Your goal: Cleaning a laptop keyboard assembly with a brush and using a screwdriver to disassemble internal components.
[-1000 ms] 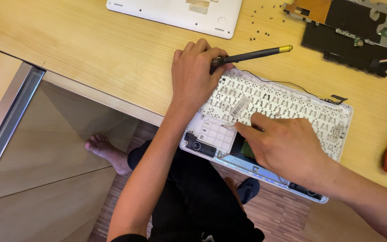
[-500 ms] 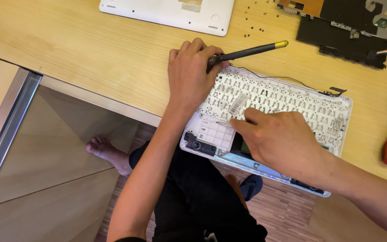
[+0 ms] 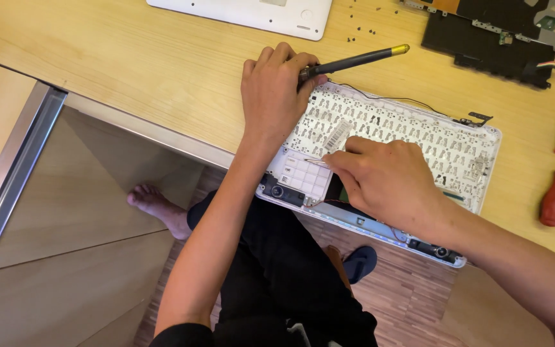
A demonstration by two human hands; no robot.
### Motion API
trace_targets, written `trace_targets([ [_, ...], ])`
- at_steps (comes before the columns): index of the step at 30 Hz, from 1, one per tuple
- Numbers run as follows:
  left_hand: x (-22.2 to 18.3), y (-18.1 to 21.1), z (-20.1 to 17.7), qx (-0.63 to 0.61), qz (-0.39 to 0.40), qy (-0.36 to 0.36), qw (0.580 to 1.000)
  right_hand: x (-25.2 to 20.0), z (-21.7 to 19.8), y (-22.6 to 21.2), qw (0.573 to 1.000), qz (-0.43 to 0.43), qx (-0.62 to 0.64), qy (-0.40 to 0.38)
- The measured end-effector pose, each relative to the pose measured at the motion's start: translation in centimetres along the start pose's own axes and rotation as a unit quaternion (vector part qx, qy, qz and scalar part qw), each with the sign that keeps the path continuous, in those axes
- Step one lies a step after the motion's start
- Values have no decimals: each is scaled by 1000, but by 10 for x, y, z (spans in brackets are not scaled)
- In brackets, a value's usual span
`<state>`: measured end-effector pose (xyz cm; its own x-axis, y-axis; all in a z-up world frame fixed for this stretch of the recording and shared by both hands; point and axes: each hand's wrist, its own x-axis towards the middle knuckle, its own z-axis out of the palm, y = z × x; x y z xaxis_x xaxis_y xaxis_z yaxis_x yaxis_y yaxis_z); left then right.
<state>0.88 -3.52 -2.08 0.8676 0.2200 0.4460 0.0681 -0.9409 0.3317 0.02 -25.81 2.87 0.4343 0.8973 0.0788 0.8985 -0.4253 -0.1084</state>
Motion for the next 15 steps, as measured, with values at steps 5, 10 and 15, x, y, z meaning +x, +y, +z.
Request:
trace_targets([
  [5,1,3,-4,-7,4,-13,1000,2,-16,-2,997,25,11,-74],
  [10,2,2,-3,-26,-9,-27,999,-2,-24,-2,984,27,-81,-156],
  [15,1,5,-2,-14,-24,-20,999,-6,-13,2,993,-14,-92,-71],
])
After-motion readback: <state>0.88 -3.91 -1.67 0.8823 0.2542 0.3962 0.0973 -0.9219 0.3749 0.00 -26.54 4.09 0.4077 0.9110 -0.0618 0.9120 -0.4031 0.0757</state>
